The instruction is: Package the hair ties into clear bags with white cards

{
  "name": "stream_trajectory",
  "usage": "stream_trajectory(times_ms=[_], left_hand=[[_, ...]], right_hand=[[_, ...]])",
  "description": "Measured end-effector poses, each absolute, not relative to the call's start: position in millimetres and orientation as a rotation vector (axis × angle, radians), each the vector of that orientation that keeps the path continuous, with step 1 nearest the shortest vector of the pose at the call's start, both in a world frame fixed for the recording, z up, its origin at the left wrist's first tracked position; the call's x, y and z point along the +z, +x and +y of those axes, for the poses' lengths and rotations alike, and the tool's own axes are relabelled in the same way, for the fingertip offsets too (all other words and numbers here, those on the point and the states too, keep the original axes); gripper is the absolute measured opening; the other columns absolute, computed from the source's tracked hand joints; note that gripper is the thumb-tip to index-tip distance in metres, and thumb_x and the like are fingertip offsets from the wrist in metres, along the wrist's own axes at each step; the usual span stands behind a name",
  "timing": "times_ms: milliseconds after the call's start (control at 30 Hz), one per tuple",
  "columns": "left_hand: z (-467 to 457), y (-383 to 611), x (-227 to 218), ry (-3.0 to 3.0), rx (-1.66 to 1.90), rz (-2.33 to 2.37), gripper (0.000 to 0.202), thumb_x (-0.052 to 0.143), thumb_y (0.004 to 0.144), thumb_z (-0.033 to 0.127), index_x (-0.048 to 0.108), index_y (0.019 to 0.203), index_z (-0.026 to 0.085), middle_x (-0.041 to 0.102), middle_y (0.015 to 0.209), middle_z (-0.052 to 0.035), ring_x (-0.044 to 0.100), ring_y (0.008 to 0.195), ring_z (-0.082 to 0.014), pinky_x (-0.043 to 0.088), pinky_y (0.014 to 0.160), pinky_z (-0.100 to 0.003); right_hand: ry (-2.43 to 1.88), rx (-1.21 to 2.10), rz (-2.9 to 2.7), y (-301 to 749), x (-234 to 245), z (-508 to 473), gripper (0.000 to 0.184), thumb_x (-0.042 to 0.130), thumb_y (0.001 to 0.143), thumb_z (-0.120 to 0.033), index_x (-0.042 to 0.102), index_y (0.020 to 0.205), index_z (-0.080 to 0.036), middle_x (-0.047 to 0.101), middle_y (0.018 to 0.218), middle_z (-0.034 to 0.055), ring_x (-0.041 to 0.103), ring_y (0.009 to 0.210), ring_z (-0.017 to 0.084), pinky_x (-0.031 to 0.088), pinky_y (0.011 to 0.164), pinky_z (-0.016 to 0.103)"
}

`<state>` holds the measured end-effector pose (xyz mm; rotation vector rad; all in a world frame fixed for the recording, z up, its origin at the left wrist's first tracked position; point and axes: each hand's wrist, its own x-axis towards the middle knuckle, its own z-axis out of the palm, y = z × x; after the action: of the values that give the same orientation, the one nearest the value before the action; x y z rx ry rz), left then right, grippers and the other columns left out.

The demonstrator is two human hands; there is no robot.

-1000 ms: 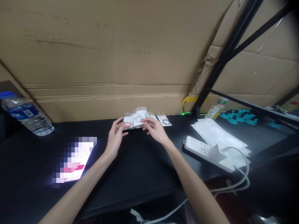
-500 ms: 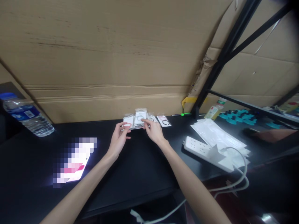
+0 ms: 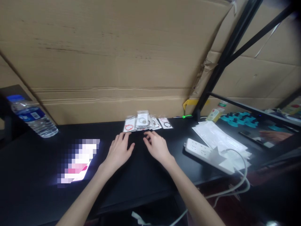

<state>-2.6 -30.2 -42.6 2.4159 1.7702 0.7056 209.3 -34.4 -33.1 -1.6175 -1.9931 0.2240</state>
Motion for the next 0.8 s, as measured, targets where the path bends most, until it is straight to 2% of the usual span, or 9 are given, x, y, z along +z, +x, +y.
stream_trajectory(times_ms=[100,167,233,300,400,533,700,800], left_hand=[[-57.1,-6.2,-54.3,2.478,0.723,1.861,0.057,0.046,0.105,0.045,0.054,0.153,0.014,0.054,0.157,-0.0214,0.049,0.147,-0.0394,0.041,0.119,-0.060],[-75.4,-7.0,-64.1,2.462,0.726,1.910,0.061,0.042,0.107,0.049,0.052,0.157,0.016,0.049,0.163,-0.0205,0.042,0.154,-0.0393,0.031,0.124,-0.065],[-91.9,-6.0,-73.3,2.391,0.757,1.924,0.068,0.044,0.105,0.055,0.048,0.161,0.016,0.042,0.169,-0.0206,0.033,0.159,-0.0399,0.022,0.126,-0.069],[-105.0,-3.5,-80.9,2.305,0.824,1.843,0.074,0.051,0.100,0.058,0.046,0.163,0.019,0.039,0.171,-0.0188,0.028,0.162,-0.0404,0.010,0.127,-0.073],[-115.9,0.2,-88.3,2.018,1.081,1.650,0.067,0.066,0.091,0.055,0.060,0.152,0.029,0.047,0.167,-0.0147,0.029,0.161,-0.0409,-0.001,0.129,-0.069],[-117.2,1.4,-89.6,1.759,1.284,1.500,0.062,0.081,0.079,0.050,0.072,0.138,0.033,0.050,0.164,-0.0142,0.027,0.161,-0.0423,-0.006,0.129,-0.065],[-117.1,0.7,-92.5,1.820,1.233,1.544,0.062,0.078,0.081,0.055,0.071,0.138,0.031,0.047,0.166,-0.0132,0.027,0.162,-0.0378,-0.008,0.129,-0.062],[-118.5,1.1,-94.7,1.902,1.182,1.576,0.063,0.073,0.085,0.056,0.069,0.140,0.027,0.044,0.168,-0.0169,0.026,0.162,-0.0390,-0.008,0.129,-0.062]], right_hand=[[-1.623,0.141,-2.120,205.4,-49.5,-67.1,0.044,0.052,0.109,-0.039,0.062,0.147,-0.021,0.064,0.148,0.0141,0.059,0.137,0.033,0.050,0.110,0.050],[-1.614,0.112,-2.159,202.1,-60.3,-84.9,0.050,0.047,0.110,-0.039,0.055,0.156,-0.019,0.054,0.160,0.0138,0.045,0.152,0.032,0.037,0.124,0.056],[-1.634,0.114,-2.165,199.1,-68.8,-97.5,0.056,0.042,0.112,-0.042,0.048,0.162,-0.019,0.046,0.168,0.0123,0.034,0.160,0.033,0.024,0.130,0.061],[-1.651,0.159,-2.159,197.0,-74.6,-105.0,0.061,0.037,0.112,-0.047,0.044,0.164,-0.018,0.039,0.172,0.0121,0.026,0.163,0.034,0.016,0.132,0.063],[-1.637,0.261,-2.155,195.7,-77.8,-109.4,0.068,0.036,0.110,-0.055,0.041,0.167,-0.018,0.030,0.175,0.0123,0.018,0.165,0.036,0.006,0.133,0.062],[-1.641,0.362,-2.133,194.7,-75.5,-109.5,0.070,0.039,0.108,-0.056,0.039,0.168,-0.021,0.026,0.176,0.0094,0.013,0.166,0.036,-0.001,0.133,0.061],[-1.666,0.375,-2.118,193.9,-73.1,-111.1,0.070,0.040,0.107,-0.056,0.040,0.168,-0.021,0.027,0.176,0.0101,0.013,0.167,0.034,-0.002,0.132,0.060],[-1.661,0.365,-2.099,194.0,-74.1,-113.8,0.069,0.042,0.107,-0.055,0.042,0.166,-0.019,0.029,0.175,0.0122,0.014,0.166,0.035,-0.002,0.132,0.061]])
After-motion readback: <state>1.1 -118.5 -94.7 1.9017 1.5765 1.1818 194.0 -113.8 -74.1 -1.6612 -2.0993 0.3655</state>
